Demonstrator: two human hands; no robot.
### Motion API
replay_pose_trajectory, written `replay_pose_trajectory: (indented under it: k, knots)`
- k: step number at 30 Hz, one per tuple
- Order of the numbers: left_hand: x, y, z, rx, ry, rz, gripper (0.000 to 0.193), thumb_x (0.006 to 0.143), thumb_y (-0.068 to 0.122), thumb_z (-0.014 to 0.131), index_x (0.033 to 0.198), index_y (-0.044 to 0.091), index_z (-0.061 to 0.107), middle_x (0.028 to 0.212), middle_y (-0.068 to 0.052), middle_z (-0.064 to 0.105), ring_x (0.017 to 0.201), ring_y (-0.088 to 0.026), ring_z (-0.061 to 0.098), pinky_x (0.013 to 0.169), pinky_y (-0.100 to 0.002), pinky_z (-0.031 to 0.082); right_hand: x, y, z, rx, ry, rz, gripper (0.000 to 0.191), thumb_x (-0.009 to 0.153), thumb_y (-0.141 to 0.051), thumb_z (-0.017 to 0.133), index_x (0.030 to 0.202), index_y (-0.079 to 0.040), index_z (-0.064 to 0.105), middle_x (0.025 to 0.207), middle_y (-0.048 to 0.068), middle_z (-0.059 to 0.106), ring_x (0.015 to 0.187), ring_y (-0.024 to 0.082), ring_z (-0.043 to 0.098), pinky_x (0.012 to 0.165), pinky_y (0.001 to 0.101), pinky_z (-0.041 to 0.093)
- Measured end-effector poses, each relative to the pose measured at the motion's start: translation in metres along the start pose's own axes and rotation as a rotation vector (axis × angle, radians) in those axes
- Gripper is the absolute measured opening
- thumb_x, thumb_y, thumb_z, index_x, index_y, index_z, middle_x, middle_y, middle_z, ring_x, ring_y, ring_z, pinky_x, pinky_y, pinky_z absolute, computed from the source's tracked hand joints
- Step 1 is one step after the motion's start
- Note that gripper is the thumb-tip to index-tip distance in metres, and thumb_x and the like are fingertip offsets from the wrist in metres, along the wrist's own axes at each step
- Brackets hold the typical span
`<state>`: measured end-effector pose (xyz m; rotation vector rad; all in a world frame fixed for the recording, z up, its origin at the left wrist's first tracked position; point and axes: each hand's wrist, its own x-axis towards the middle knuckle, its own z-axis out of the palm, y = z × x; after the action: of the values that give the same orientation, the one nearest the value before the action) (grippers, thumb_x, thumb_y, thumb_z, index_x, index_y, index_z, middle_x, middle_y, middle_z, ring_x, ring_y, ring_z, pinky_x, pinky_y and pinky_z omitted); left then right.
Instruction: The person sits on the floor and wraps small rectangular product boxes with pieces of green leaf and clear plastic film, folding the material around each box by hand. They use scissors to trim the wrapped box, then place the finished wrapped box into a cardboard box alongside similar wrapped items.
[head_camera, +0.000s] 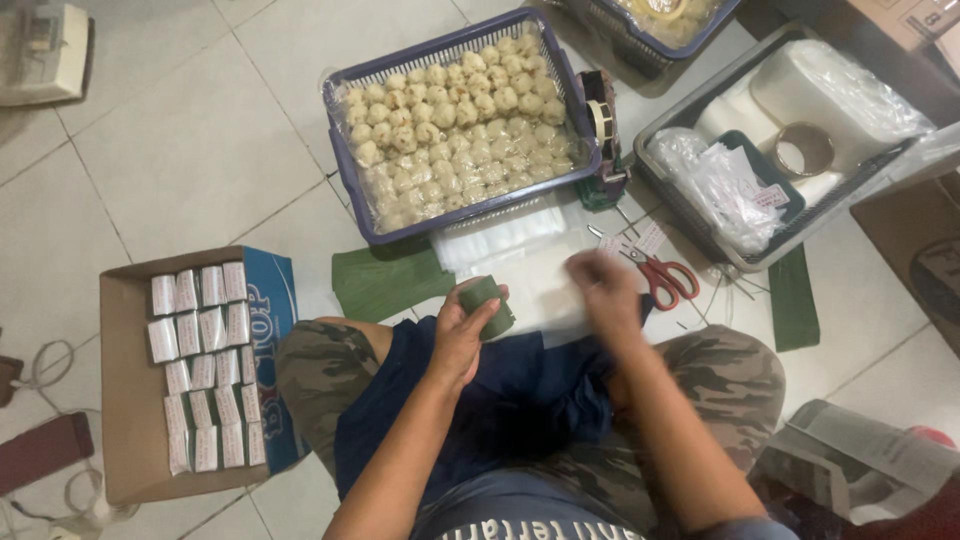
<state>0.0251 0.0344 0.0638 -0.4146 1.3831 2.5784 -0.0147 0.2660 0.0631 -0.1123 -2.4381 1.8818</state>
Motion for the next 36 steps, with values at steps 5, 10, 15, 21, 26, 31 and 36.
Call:
replay_pose_trajectory:
  k: [5,10,15,21,26,31,36]
  knots:
    - [-0.004,-0.01,0.0,-0.11,-0.105,-0.063,0.044,0.094,0.003,0.068,0.135,-0.002,0.054,0.131,-0.02,0.067,0.117,-0.024,0.066,0.102,-0.038,0.053,-0.053,-0.044,0.042,-0.005,-0.253,0.067,0.035,0.087,-0.014,0.076,0.119,-0.003,0.071,0.105,0.007,0.074,0.087,0.012,0.069,0.075,0.0273,0.056]
    - [-0.021,-0.007,-0.005,-0.151,-0.166,-0.131,0.049,0.093,0.003,0.067,0.139,-0.001,0.052,0.139,-0.017,0.064,0.125,-0.025,0.061,0.109,-0.039,0.047,-0.062,-0.032,0.049,0.285,-0.302,0.244,0.035,0.088,-0.012,0.078,0.119,0.0,0.069,0.105,0.009,0.074,0.097,0.015,0.067,0.084,0.0287,0.054]
    - [-0.018,-0.007,0.007,-0.067,-0.239,-0.161,0.057,0.093,0.005,0.067,0.146,0.0,0.047,0.145,-0.015,0.059,0.134,-0.024,0.053,0.115,-0.037,0.04,-0.064,-0.008,0.038,0.597,-0.298,0.311,0.024,0.092,-0.008,0.075,0.114,-0.002,0.067,0.106,0.006,0.069,0.099,0.013,0.065,0.088,0.0274,0.053]
    - [0.001,-0.022,0.027,-0.101,-0.332,-0.339,0.058,0.1,0.019,0.06,0.153,0.005,0.043,0.147,-0.011,0.054,0.136,-0.023,0.05,0.115,-0.04,0.039,-0.057,0.015,0.002,0.881,-0.29,0.467,0.024,0.096,-0.004,0.071,0.117,-0.004,0.06,0.105,0.006,0.068,0.093,0.017,0.065,0.076,0.0288,0.052]
    - [0.051,-0.051,0.028,-0.38,-0.418,-0.391,0.057,0.107,0.029,0.053,0.154,0.0,0.04,0.148,-0.022,0.053,0.133,-0.035,0.051,0.118,-0.048,0.041,-0.045,0.021,-0.047,0.988,-0.148,0.448,0.034,0.094,-0.007,0.065,0.127,-0.007,0.06,0.113,0.009,0.07,0.101,0.021,0.069,0.084,0.0345,0.058]
    - [0.087,-0.11,0.107,-0.296,-0.784,0.126,0.072,0.086,0.041,0.068,0.149,0.026,0.036,0.15,-0.006,0.049,0.138,-0.023,0.049,0.107,-0.05,0.043,-0.042,0.014,-0.082,1.111,-0.149,0.257,0.035,0.101,-0.01,0.064,0.134,0.003,0.059,0.124,0.014,0.069,0.111,0.024,0.068,0.096,0.0379,0.056]
    - [0.099,-0.128,0.168,0.311,-0.524,-0.352,0.057,0.084,0.029,0.076,0.134,0.014,0.051,0.125,-0.009,0.061,0.109,-0.023,0.061,0.089,-0.042,0.052,-0.033,0.012,-0.084,1.14,-0.148,0.168,0.028,0.106,-0.009,0.062,0.131,0.005,0.059,0.125,0.014,0.068,0.113,0.025,0.068,0.1,0.0405,0.055]
